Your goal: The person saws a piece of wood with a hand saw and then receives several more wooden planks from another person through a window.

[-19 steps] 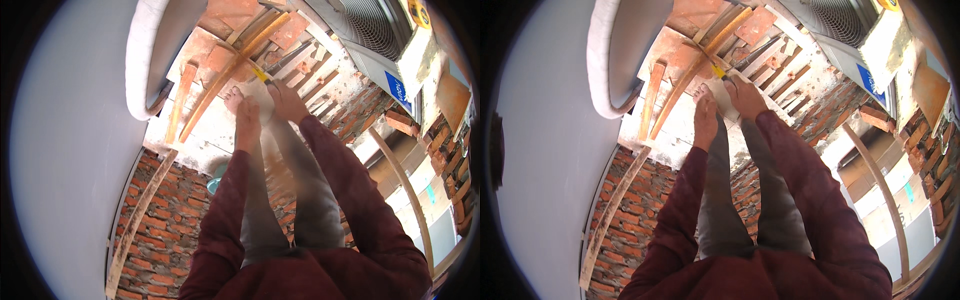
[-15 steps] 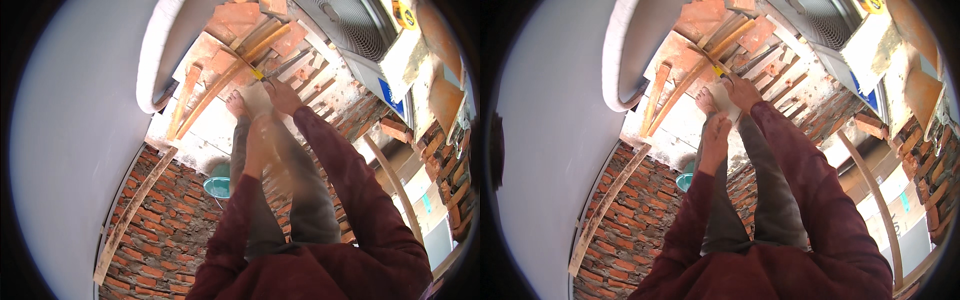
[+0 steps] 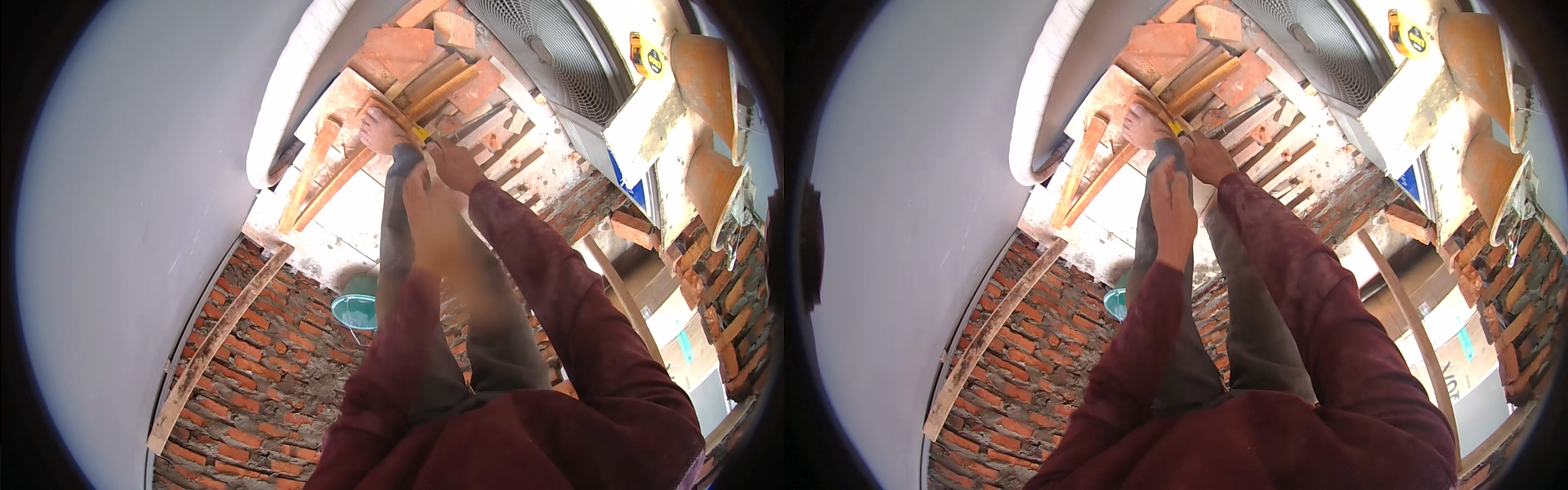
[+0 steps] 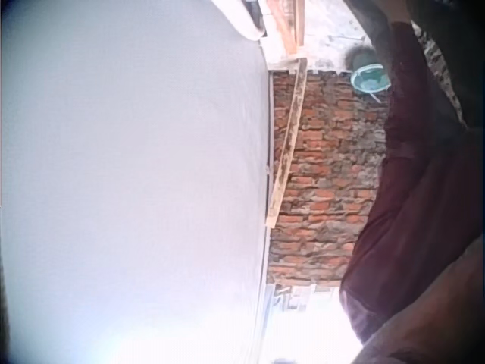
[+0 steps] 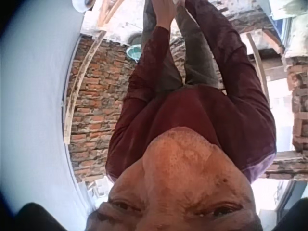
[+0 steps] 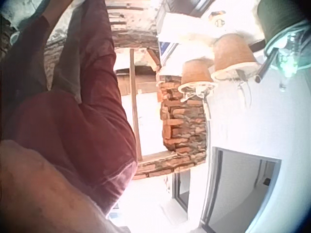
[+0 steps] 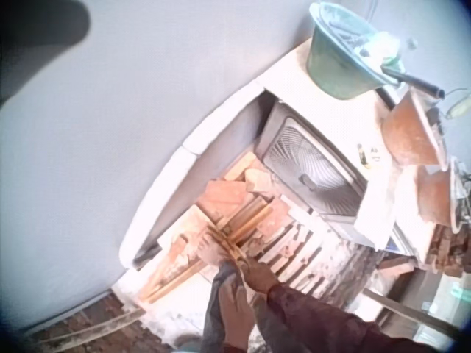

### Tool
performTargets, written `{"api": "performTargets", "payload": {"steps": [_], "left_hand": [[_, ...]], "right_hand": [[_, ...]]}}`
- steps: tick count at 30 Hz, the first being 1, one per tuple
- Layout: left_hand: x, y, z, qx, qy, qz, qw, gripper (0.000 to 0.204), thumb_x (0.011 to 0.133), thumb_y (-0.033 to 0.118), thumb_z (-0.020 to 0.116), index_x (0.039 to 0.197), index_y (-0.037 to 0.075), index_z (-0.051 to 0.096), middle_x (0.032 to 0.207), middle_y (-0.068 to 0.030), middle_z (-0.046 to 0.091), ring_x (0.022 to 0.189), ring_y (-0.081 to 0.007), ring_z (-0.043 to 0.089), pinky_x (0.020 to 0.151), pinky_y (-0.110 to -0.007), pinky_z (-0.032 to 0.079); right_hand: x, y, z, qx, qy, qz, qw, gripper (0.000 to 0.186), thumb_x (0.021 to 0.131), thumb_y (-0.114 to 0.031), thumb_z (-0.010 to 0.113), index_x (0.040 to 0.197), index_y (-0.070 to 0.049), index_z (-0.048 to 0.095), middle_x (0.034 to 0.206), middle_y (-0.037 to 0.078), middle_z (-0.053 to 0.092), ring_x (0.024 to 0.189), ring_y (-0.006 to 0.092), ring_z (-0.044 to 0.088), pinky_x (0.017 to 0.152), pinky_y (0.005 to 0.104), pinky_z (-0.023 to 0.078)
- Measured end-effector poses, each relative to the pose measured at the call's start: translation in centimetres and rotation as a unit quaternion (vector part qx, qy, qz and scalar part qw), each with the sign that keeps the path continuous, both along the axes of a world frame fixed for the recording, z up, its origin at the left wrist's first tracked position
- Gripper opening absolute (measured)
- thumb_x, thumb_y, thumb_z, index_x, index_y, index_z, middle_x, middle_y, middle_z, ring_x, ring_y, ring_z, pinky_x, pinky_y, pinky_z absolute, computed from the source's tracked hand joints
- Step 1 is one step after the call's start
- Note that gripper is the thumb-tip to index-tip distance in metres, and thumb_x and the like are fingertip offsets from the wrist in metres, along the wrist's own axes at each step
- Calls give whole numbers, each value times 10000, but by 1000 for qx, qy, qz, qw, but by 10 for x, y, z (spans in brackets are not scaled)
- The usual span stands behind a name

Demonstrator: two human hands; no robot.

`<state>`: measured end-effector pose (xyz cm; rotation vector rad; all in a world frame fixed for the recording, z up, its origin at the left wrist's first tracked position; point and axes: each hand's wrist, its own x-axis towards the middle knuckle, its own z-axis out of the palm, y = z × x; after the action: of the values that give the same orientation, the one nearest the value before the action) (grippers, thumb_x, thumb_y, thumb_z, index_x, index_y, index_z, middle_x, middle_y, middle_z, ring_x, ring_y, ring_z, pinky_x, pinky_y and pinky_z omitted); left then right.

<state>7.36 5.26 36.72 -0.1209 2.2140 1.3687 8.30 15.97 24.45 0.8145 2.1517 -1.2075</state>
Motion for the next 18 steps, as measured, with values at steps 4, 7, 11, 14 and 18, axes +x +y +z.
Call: {"api": "performTargets", "payload": {"steps": [4, 7, 11, 14, 18], "left_hand": [[-31, 19, -53, 21, 6, 17, 1000, 402, 990, 197, 399, 1295, -52, 484, 1361, -235, 457, 1291, -332, 412, 1093, -406, 295], [-27, -3, -95, -93, 212, -226, 946, 466, 1021, 283, 361, 1336, -49, 452, 1383, -218, 450, 1305, -329, 390, 1104, -398, 266], [-23, 14, -63, 70, 16, -113, 991, 508, 1039, 360, 329, 1362, -20, 429, 1342, -178, 494, 1325, -296, 378, 1105, -378, 255], [-33, 5, -58, 70, -78, -90, 990, 490, 1042, 376, 317, 1329, 2, 452, 1282, -157, 527, 1341, -289, 366, 1112, -368, 244], [-32, -5, -60, 116, -9, -157, 981, 399, 1028, 353, 362, 1059, 6, 556, 1186, -148, 556, 1324, -310, 385, 1133, -387, 220]], "right_hand": [[-9, 3, 21, -34, 17, 7, 999, 365, 983, -337, 428, 1053, 4, 538, 918, 337, 632, 931, 522, 589, 798, 570, 461], [-8, 1, 61, 39, 82, 108, 990, 336, 986, -304, 413, 1017, 12, 524, 868, 351, 616, 879, 517, 596, 766, 582, 459], [5, 15, 105, -9, -7, -2, 1000, 298, 986, -277, 417, 1012, 7, 505, 750, 328, 605, 756, 509, 600, 682, 585, 455], [25, 8, 117, -3, 52, 37, 998, 293, 993, -286, 427, 1029, -3, 494, 681, 303, 594, 687, 497, 599, 614, 575, 453], [30, -7, 140, 5, 34, 63, 997, 275, 996, -270, 434, 1047, -3, 468, 639, 268, 594, 628, 474, 598, 572, 572, 448]]}}
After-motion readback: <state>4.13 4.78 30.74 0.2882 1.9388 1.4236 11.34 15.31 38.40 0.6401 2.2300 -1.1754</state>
